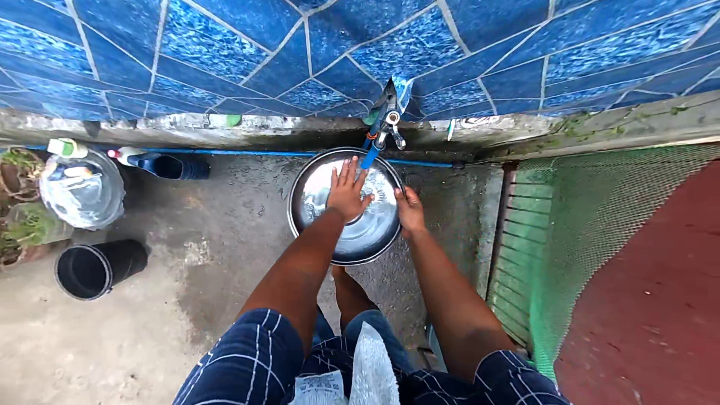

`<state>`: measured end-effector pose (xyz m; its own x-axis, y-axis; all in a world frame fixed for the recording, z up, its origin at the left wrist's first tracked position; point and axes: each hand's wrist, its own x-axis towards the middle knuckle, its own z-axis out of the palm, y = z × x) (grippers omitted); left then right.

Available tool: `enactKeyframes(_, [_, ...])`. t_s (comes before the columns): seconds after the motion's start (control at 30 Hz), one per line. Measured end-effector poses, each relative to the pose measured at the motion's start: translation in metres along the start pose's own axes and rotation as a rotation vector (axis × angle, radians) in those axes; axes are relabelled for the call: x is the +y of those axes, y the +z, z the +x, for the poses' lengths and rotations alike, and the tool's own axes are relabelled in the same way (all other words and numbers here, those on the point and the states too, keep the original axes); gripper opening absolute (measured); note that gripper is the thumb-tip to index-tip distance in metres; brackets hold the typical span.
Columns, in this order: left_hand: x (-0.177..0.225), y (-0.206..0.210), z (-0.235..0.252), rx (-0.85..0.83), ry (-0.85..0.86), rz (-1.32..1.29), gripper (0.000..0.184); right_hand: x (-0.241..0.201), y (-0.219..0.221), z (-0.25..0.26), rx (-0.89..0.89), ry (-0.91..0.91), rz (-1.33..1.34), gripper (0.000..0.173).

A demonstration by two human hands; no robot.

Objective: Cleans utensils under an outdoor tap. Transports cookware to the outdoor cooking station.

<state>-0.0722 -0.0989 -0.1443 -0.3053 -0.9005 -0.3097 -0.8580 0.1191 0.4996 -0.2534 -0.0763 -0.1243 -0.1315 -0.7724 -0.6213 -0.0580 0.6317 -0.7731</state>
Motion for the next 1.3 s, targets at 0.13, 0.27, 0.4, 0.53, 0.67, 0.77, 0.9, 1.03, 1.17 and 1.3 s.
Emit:
enactKeyframes(0.13, [0.020, 0.026, 0.000, 0.058, 0.277, -0.084, 0.073, 0.009, 0.012, -0.003, 0.018, -0.036, 0.056, 0.037])
enactKeyframes(0.27, [0.007, 0.017, -0.003, 0.119, -0.149, 0.002, 0.081, 0.007, 0.021, -0.006, 0.016, -0.050, 0.053, 0.034])
enactKeyframes(0.4, [0.028, 0.028, -0.027, 0.096, -0.085, -0.125, 0.067, 0.013, 0.038, 0.004, 0.049, -0.088, 0.097, 0.030])
enactKeyframes(0.53, [0.035, 0.019, -0.068, -0.395, 0.180, -0.251, 0.077, 0.013, 0.025, 0.014, 0.129, -0.022, 0.029, 0.040])
enactKeyframes(0.67, [0.014, -0.007, -0.084, -0.526, -0.004, -0.173, 0.071, 0.010, 0.020, 0.021, 0.206, 0.058, -0.003, 0.043])
enactKeyframes(0.77, [0.009, -0.017, -0.086, -0.412, -0.032, -0.331, 0.052, -0.016, 0.035, 0.020, 0.147, 0.240, 0.005, 0.060])
enactKeyframes(0.9, [0.008, -0.019, -0.083, -0.156, -0.377, -0.924, 0.040, -0.024, 0.065, 0.027, -0.040, 0.273, 0.004, 0.064])
enactKeyframes(1.03, [0.004, -0.025, -0.063, 0.012, -0.681, -1.454, 0.052, -0.002, 0.109, 0.018, -0.140, -0.291, -0.438, 0.054])
enactKeyframes(1.17, [-0.002, -0.027, -0.050, 0.094, -0.701, -1.718, 0.055, 0.008, 0.114, 0.013, -0.214, -0.655, -0.596, 0.049])
enactKeyframes(1.3, [0.016, -0.034, -0.060, -0.067, -0.677, -1.575, 0.055, -0.020, 0.090, 0.060, -0.093, -0.260, -0.472, 0.051])
